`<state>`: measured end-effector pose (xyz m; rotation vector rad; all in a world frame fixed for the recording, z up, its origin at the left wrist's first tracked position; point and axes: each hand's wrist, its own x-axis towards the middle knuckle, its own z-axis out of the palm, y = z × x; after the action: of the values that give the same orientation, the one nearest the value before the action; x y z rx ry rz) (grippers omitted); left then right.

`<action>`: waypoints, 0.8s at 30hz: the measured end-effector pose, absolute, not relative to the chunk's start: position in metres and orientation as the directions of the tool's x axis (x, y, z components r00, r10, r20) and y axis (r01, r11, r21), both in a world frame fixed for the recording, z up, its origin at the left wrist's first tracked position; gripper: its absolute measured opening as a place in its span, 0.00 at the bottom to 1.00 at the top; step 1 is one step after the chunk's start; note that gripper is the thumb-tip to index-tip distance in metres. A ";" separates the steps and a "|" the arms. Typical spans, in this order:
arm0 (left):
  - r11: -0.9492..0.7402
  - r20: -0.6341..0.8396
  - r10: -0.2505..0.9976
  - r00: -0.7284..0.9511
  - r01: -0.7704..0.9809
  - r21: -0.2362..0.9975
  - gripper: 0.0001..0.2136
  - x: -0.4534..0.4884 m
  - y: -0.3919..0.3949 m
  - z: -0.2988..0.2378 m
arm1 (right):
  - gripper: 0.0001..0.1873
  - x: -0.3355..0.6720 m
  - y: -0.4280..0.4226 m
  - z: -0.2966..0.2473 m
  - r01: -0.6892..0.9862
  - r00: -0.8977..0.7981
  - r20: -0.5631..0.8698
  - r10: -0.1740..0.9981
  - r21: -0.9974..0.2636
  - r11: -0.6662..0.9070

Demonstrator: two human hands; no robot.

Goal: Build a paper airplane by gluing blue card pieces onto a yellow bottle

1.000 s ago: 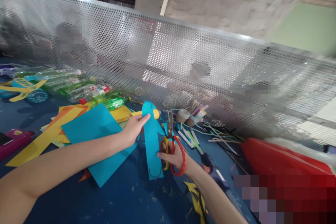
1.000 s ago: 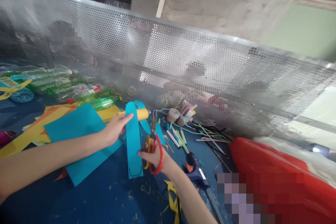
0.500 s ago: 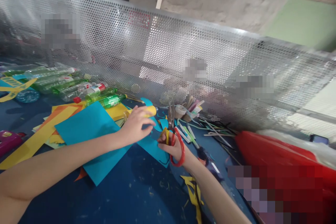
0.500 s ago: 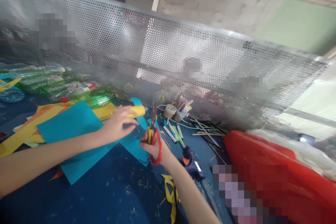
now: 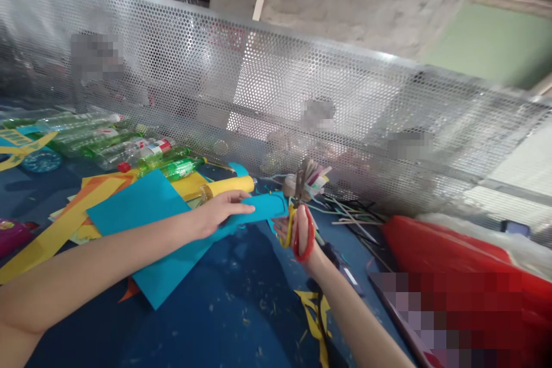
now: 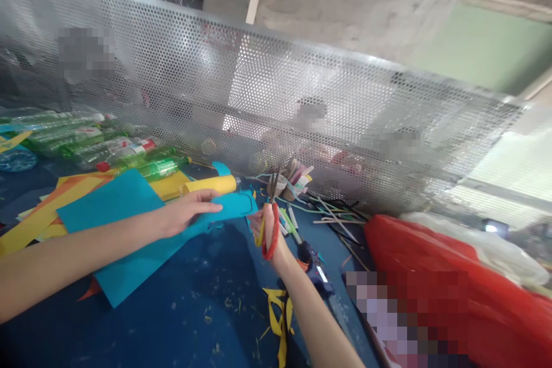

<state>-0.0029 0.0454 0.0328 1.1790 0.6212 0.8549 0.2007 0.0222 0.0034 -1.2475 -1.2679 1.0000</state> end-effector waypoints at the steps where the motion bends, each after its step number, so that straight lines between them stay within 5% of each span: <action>1: 0.188 0.001 0.842 0.539 -0.295 0.937 0.12 -0.003 0.046 0.034 | 0.31 0.200 0.021 0.004 0.071 0.072 0.073 0.995 -0.995 0.068; 4: 0.236 -0.001 0.854 0.521 -0.385 0.892 0.13 -0.002 0.043 0.038 | 0.30 0.192 0.014 0.004 -0.006 0.059 -0.030 0.998 -1.000 -0.030; 11: 0.098 0.064 0.879 0.473 -0.311 0.945 0.15 -0.003 0.041 0.041 | 0.30 0.168 -0.014 0.004 0.209 -0.093 0.065 0.993 -0.974 0.084; 18: 0.024 0.104 0.889 0.446 -0.272 0.962 0.18 -0.002 0.046 0.032 | 0.34 0.160 -0.017 0.011 0.148 -0.060 0.080 0.995 -0.985 0.088; 24: 0.053 0.068 0.889 0.453 -0.250 0.967 0.13 0.001 0.037 0.035 | 0.27 0.164 -0.019 0.007 0.348 -0.106 0.111 0.988 -0.927 0.142</action>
<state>0.0008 0.0372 0.0345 1.2140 0.6727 0.9725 0.1636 -0.0192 0.0071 -1.3264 -1.5954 0.9792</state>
